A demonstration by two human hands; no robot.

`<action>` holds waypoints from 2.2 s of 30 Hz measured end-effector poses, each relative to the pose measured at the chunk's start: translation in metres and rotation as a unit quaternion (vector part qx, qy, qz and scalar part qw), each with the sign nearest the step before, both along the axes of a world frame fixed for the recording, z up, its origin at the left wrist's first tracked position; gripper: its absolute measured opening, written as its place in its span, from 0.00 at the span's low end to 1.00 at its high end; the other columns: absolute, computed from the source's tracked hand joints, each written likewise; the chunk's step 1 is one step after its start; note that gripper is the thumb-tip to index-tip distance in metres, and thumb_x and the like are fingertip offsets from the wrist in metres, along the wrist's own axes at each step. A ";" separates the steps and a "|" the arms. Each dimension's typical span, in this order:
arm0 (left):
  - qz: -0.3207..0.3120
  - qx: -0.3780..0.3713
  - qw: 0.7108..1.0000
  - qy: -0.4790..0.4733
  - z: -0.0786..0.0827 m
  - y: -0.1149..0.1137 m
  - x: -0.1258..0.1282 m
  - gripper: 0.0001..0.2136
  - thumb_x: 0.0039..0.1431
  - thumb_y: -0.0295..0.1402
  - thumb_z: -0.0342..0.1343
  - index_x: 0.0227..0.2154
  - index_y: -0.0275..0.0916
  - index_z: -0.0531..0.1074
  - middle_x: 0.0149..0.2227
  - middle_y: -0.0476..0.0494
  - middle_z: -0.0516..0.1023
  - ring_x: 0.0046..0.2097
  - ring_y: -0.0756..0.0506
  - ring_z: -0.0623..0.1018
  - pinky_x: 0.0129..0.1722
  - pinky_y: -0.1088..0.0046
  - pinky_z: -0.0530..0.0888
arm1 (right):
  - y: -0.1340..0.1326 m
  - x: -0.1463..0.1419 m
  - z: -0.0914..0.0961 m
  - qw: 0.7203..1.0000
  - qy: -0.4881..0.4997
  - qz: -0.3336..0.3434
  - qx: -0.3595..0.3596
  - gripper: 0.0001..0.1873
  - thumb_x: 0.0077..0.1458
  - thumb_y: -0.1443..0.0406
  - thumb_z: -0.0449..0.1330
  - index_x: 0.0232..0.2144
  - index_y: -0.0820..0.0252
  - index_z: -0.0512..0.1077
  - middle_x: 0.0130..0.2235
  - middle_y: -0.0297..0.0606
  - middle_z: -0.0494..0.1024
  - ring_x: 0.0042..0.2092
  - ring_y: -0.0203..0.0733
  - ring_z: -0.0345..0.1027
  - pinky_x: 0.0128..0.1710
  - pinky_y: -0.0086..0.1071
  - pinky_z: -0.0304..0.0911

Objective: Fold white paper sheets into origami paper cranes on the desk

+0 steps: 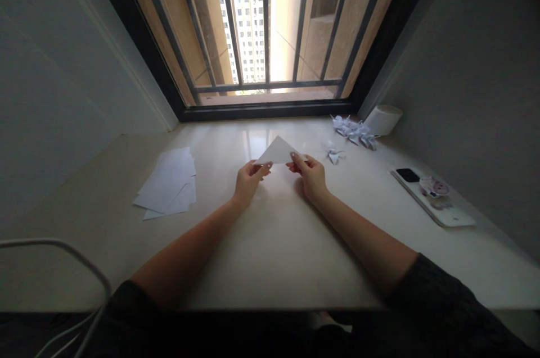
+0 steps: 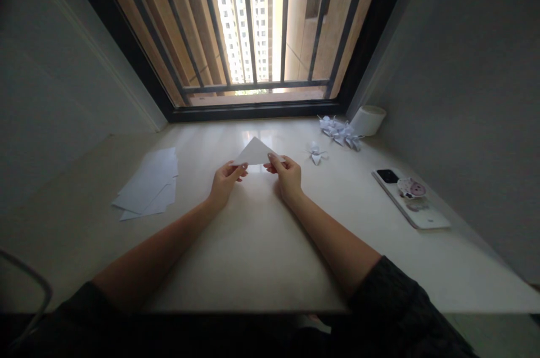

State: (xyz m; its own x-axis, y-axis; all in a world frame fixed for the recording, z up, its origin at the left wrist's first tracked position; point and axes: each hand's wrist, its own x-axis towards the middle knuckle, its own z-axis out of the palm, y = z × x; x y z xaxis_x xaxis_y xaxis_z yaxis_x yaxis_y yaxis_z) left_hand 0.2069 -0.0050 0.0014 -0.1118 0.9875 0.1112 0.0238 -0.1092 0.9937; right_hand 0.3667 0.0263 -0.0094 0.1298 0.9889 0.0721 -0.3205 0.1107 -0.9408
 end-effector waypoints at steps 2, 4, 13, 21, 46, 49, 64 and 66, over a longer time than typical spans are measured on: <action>-0.008 -0.004 1.000 -0.003 -0.001 0.001 0.000 0.16 0.47 0.44 0.60 0.34 0.39 0.75 0.30 0.46 0.77 0.34 0.48 0.74 0.32 0.74 0.66 | -0.003 -0.003 0.002 0.999 0.027 0.029 -0.011 0.13 0.42 0.57 0.66 0.25 0.60 0.72 0.28 0.37 0.79 0.26 0.34 0.70 0.32 0.30 0.66; -0.017 -0.002 1.000 0.003 -0.003 0.002 0.001 0.16 0.46 0.43 0.61 0.36 0.40 0.75 0.33 0.45 0.78 0.36 0.47 0.74 0.33 0.73 0.67 | -0.008 -0.006 0.004 0.997 0.026 0.070 -0.006 0.13 0.42 0.57 0.67 0.25 0.60 0.72 0.29 0.38 0.80 0.28 0.36 0.72 0.34 0.32 0.68; 0.015 0.025 0.999 0.025 -0.004 0.001 0.001 0.11 0.48 0.41 0.59 0.24 0.38 0.76 0.25 0.48 0.75 0.31 0.49 0.71 0.30 0.74 0.65 | -0.019 -0.014 0.006 0.985 -0.061 0.156 0.038 0.17 0.43 0.53 0.65 0.22 0.59 0.67 0.26 0.37 0.80 0.29 0.39 0.74 0.34 0.33 0.68; 0.094 0.002 0.986 -0.137 -0.009 0.012 -0.004 0.11 0.45 0.40 0.62 0.24 0.37 0.76 0.26 0.47 0.74 0.30 0.51 0.69 0.35 0.73 0.65 | -0.016 -0.011 0.006 0.983 -0.088 0.156 0.040 0.17 0.42 0.53 0.65 0.21 0.59 0.67 0.25 0.38 0.80 0.28 0.39 0.73 0.32 0.32 0.65; 0.043 0.019 0.998 -0.042 -0.001 0.002 0.002 0.11 0.46 0.41 0.60 0.21 0.38 0.70 0.23 0.51 0.69 0.28 0.52 0.66 0.30 0.75 0.62 | -0.003 -0.001 -0.002 0.999 0.010 -0.051 -0.012 0.11 0.42 0.58 0.65 0.21 0.60 0.71 0.20 0.35 0.76 0.23 0.36 0.66 0.29 0.33 0.63; 0.044 0.016 0.998 -0.040 -0.001 0.003 0.001 0.11 0.45 0.41 0.61 0.20 0.37 0.71 0.23 0.50 0.70 0.28 0.51 0.67 0.31 0.74 0.63 | -0.001 0.000 -0.003 0.998 0.013 -0.062 -0.019 0.12 0.42 0.58 0.65 0.21 0.60 0.71 0.20 0.34 0.75 0.23 0.36 0.66 0.29 0.33 0.64; 0.046 0.000 0.997 -0.062 -0.008 0.006 -0.004 0.13 0.50 0.43 0.57 0.25 0.38 0.79 0.30 0.42 0.79 0.31 0.48 0.71 0.33 0.70 0.65 | 0.003 0.001 -0.005 0.997 0.038 -0.065 -0.035 0.11 0.41 0.59 0.66 0.22 0.61 0.72 0.20 0.34 0.75 0.22 0.35 0.66 0.28 0.32 0.64; 0.041 -0.001 0.997 -0.061 -0.010 0.007 -0.005 0.13 0.50 0.43 0.57 0.25 0.38 0.79 0.30 0.41 0.79 0.32 0.47 0.72 0.33 0.70 0.65 | 0.003 0.001 -0.005 0.997 0.037 -0.065 -0.036 0.11 0.41 0.59 0.66 0.22 0.61 0.72 0.19 0.34 0.75 0.22 0.35 0.66 0.28 0.32 0.64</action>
State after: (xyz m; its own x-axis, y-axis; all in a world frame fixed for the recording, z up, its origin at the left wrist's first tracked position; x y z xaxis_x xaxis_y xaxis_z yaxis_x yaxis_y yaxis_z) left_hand 0.2021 0.0021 -0.0082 -0.2052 0.9746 0.0897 -0.0881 -0.1097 0.9901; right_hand 0.3679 0.0297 -0.0144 0.2602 0.9655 -0.0132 -0.3766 0.0889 -0.9221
